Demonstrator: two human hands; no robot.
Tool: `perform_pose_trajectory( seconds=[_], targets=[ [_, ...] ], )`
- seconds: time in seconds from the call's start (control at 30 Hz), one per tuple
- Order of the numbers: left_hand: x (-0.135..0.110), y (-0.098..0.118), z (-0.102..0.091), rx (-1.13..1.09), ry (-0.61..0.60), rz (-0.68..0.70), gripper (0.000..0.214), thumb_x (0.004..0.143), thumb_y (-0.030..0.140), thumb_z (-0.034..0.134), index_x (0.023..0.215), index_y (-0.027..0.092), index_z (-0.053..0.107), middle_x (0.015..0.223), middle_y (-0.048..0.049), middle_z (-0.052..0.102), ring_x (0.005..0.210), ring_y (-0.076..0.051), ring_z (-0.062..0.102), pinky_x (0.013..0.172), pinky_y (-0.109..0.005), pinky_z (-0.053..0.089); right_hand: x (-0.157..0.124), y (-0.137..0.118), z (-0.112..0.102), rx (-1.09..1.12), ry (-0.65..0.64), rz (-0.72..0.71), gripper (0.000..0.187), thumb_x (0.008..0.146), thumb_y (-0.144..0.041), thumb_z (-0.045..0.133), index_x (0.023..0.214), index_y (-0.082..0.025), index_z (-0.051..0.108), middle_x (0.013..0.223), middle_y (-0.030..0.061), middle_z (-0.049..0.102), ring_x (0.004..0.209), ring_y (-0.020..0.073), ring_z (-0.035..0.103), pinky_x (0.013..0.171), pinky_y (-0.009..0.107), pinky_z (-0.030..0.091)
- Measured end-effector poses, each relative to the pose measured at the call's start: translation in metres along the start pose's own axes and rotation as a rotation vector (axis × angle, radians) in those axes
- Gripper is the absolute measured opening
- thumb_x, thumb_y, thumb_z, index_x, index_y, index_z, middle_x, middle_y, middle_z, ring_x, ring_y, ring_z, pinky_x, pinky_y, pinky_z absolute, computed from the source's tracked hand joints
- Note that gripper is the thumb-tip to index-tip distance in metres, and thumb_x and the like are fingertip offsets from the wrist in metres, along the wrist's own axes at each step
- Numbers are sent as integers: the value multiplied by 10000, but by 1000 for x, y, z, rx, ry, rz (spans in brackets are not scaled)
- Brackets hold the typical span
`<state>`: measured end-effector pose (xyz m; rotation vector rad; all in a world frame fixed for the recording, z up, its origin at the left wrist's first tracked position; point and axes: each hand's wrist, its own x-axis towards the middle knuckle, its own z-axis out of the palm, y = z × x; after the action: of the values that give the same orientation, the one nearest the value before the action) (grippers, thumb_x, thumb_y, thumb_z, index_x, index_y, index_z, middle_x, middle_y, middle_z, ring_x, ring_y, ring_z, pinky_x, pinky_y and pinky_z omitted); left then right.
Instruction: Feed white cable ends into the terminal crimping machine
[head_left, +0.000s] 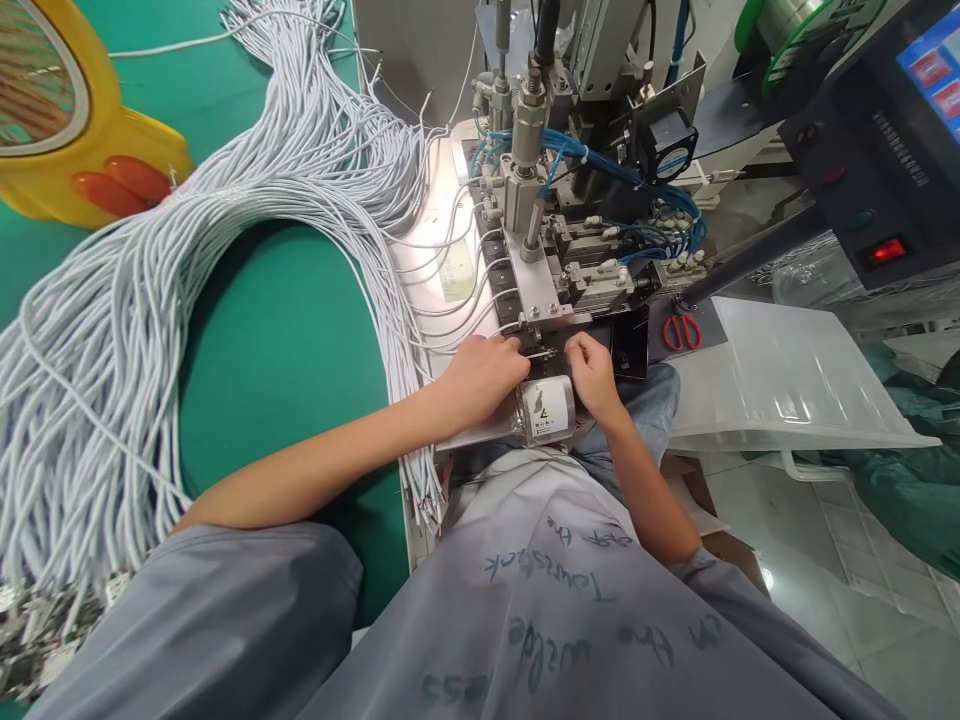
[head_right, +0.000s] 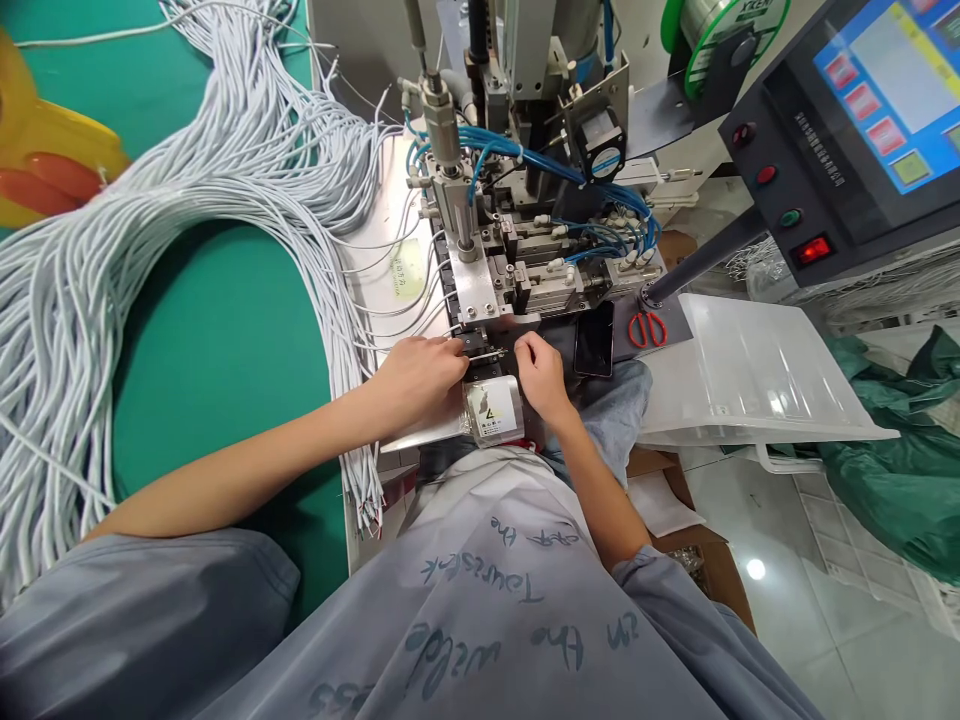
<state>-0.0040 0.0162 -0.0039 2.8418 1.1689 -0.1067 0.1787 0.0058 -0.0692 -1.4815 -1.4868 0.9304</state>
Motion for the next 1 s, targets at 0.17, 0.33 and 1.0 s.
perform_pose_trajectory(
  seconds=[0.17, 0.33, 1.0],
  targets=[
    [0, 2, -4, -2, -23, -5, 190, 712, -12, 503, 679, 122, 634, 700, -93, 598, 626, -194, 587, 488, -281, 319, -17, -14, -7, -113, -114, -168, 322, 916, -338, 404, 1027, -195, 670, 860, 37, 554, 817, 161, 534, 773, 294, 420],
    [0, 1, -7, 24, -31, 12, 175, 729, -1, 517, 691, 128, 629, 705, -79, 594, 650, -204, 599, 461, -281, 294, -24, -13, -6, -116, -53, -182, 323, 906, -350, 433, 881, -190, 713, 810, 37, 537, 763, 150, 525, 717, 289, 424],
    [0, -6, -12, -69, -117, -92, 235, 795, 98, 460, 873, 152, 675, 826, -95, 691, 750, -221, 639, 585, -284, 390, -68, -48, 21, 26, 103, -135, 173, 834, -259, 511, 698, -189, 591, 598, -9, 555, 528, 114, 475, 523, 247, 382]
  ],
)
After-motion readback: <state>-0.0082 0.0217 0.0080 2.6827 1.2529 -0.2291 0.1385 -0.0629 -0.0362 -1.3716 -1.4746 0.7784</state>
